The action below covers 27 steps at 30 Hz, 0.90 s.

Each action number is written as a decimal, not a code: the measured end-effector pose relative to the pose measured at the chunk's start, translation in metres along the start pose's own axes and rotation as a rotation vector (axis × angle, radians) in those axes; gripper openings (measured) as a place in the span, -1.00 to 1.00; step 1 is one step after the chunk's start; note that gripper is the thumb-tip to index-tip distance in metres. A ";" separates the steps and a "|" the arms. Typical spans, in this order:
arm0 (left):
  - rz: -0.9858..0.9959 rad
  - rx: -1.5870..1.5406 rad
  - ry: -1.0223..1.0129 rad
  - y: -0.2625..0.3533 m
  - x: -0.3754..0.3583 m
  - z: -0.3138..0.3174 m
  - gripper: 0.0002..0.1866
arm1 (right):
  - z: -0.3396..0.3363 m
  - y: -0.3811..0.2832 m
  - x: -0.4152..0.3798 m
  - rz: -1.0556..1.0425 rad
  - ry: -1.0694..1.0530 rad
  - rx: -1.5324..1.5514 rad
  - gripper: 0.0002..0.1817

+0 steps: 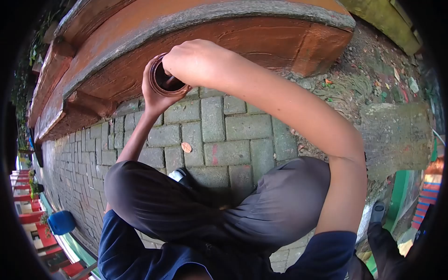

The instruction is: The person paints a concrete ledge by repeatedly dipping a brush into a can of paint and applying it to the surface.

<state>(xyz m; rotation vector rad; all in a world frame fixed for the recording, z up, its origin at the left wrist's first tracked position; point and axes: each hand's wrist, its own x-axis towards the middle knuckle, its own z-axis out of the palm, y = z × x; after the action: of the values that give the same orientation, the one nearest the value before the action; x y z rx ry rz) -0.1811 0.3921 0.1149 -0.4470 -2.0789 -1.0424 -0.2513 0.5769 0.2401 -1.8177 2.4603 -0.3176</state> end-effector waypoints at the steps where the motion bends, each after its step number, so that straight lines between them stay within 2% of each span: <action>1: -0.029 -0.005 0.009 0.001 0.001 0.004 0.02 | 0.008 0.003 0.002 0.037 0.001 0.036 -0.82; 2: -0.053 -0.004 0.008 -0.007 0.000 0.007 0.02 | 0.017 0.010 0.005 0.088 -0.064 0.028 -0.82; 5: -0.169 -0.022 0.025 -0.010 -0.007 0.021 0.07 | 0.007 0.019 -0.015 0.102 -0.044 0.133 -0.71; 9: -0.191 -0.057 0.004 -0.005 -0.015 0.037 0.09 | -0.006 0.035 -0.046 0.180 -0.014 0.273 -0.69; 13: -0.232 -0.126 -0.142 0.009 -0.010 0.061 0.04 | 0.015 0.060 -0.087 0.215 0.107 0.479 -0.69; 15: -0.277 -0.235 -0.267 0.018 -0.001 0.074 0.04 | 0.017 0.064 -0.105 0.264 0.113 0.473 -0.71; 16: -0.371 -0.335 -0.340 0.024 -0.001 0.081 0.03 | 0.019 0.065 -0.113 0.322 0.110 0.471 -0.72; 17: -0.400 -0.320 -0.402 0.025 -0.004 0.086 0.05 | 0.021 0.064 -0.119 0.340 0.114 0.478 -0.72; 19: -0.398 -0.344 -0.428 0.026 -0.013 0.099 0.09 | 0.021 0.064 -0.127 0.361 0.073 0.421 -0.73; 21: -0.497 -0.389 -0.414 0.033 -0.019 0.108 0.15 | 0.018 0.057 -0.139 0.397 0.112 0.425 -0.75; 23: -0.466 -0.370 -0.454 0.030 -0.019 0.116 0.17 | 0.015 0.051 -0.147 0.463 0.166 0.295 -0.76; 27: -0.520 -0.466 -0.492 0.045 -0.006 0.128 0.03 | 0.013 0.049 -0.157 0.457 0.215 0.202 -0.78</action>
<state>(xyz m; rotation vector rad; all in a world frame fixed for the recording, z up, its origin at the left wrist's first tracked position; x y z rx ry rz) -0.2108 0.5218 0.0853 -0.4273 -2.4457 -1.9028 -0.2481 0.7384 0.2068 -1.1547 2.7659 -0.7225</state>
